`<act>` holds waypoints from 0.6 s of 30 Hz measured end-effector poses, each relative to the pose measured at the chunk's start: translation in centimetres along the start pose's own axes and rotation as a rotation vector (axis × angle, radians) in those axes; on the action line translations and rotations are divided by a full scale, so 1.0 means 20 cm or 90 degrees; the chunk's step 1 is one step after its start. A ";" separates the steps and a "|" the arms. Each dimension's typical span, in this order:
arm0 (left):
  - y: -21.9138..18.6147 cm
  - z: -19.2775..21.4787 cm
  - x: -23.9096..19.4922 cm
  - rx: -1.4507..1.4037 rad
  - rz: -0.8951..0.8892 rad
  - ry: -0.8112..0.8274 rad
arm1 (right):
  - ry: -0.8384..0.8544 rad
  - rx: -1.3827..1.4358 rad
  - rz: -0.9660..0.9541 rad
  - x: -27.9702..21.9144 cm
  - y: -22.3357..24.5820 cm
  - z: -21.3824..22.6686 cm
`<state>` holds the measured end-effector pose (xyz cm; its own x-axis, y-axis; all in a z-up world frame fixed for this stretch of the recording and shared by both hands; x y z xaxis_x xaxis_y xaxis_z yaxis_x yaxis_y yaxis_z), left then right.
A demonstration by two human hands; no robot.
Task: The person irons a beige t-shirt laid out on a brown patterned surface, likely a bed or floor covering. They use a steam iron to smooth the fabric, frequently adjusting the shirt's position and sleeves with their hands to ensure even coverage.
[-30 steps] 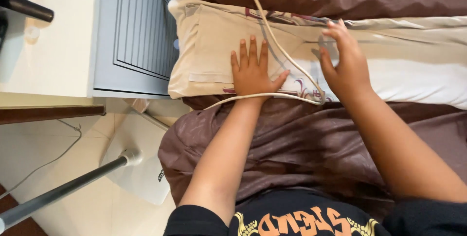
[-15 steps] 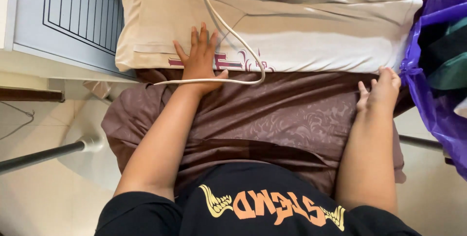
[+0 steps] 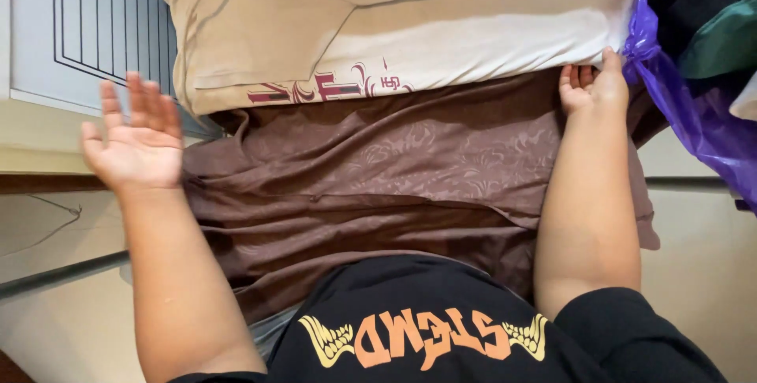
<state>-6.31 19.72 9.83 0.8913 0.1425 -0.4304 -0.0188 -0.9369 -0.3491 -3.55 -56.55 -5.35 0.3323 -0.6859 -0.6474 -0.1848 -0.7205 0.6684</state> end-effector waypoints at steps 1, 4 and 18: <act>0.12 -0.04 0.02 0.000 -0.001 0.007 | 0.004 0.006 0.001 0.00 0.01 -0.03; 0.40 0.06 0.10 0.457 0.025 -0.192 | 0.020 -0.125 -0.078 0.01 0.00 -0.07; 1.06 -0.11 -0.21 1.609 -0.558 0.379 | 0.165 -0.196 0.124 -0.15 0.09 -0.21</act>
<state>-9.55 -1.50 6.00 0.9256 -0.3497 0.1450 0.3670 0.9227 -0.1177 -0.92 -55.39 -0.68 0.5471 -0.7287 -0.4119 0.0040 -0.4898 0.8718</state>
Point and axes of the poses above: each hand's wrist, its own x-axis towards the middle knuckle, its own z-axis out of the back of the hand, y = z × x, the point moved 7 cm from there along x, towards the middle knuckle, and after that the axes turned 9 degrees about z, right-handed, at the moved point
